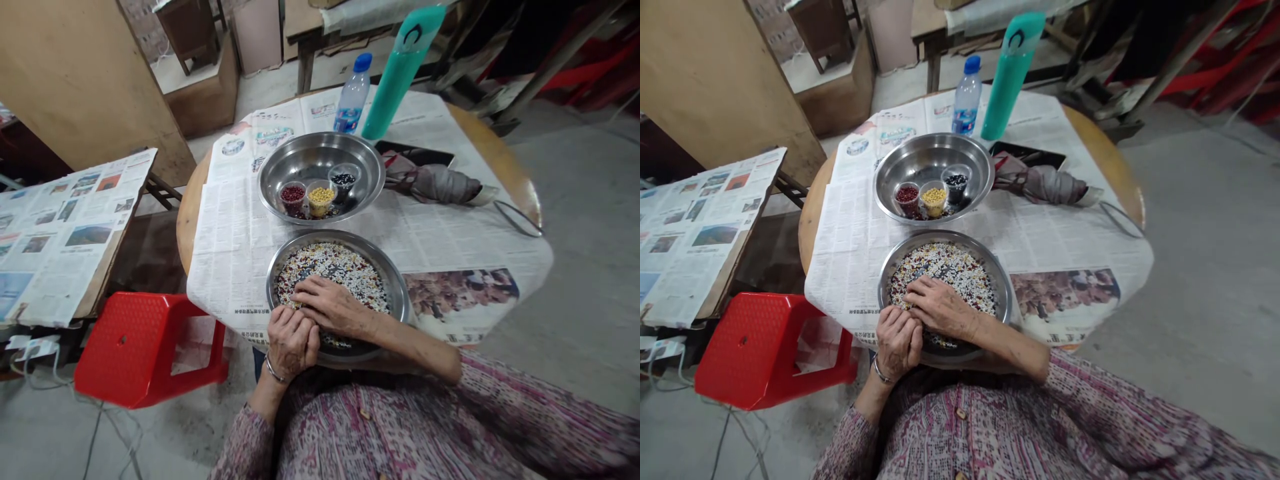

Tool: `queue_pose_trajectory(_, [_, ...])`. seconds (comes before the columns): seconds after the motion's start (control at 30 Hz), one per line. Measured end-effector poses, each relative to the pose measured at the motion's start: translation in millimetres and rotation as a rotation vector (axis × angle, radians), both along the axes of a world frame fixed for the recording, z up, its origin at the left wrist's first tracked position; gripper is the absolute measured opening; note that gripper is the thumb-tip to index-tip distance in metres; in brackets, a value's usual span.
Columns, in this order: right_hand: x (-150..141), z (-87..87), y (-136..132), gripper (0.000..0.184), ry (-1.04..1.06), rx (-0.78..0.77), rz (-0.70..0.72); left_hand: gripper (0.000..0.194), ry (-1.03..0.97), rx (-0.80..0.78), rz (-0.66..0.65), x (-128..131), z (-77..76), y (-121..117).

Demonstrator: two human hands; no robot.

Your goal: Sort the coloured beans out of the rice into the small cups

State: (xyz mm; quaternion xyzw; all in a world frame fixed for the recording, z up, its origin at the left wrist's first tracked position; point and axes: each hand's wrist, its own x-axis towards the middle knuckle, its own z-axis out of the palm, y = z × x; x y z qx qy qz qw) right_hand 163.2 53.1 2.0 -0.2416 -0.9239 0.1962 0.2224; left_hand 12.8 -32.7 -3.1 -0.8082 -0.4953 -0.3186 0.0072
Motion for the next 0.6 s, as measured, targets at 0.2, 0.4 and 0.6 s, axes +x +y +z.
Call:
queue_pose_trajectory(0.2, [-5,-2.0,3,0.02,-0.006,0.003,-0.019,0.026,0.006,-0.025,0.01,0,0.3,0])
queue_pose_trajectory(0.4, [-7,-3.7,3,0.018,-0.015,0.024,-0.03,0.026,-0.001,-0.003,0.004,1,1.2,0])
queue_pose_trajectory(0.6, [-1,-13.3,11,0.021,0.196,-0.109,-0.26,0.028,0.031,-0.006,0.011,0,-0.5,1])
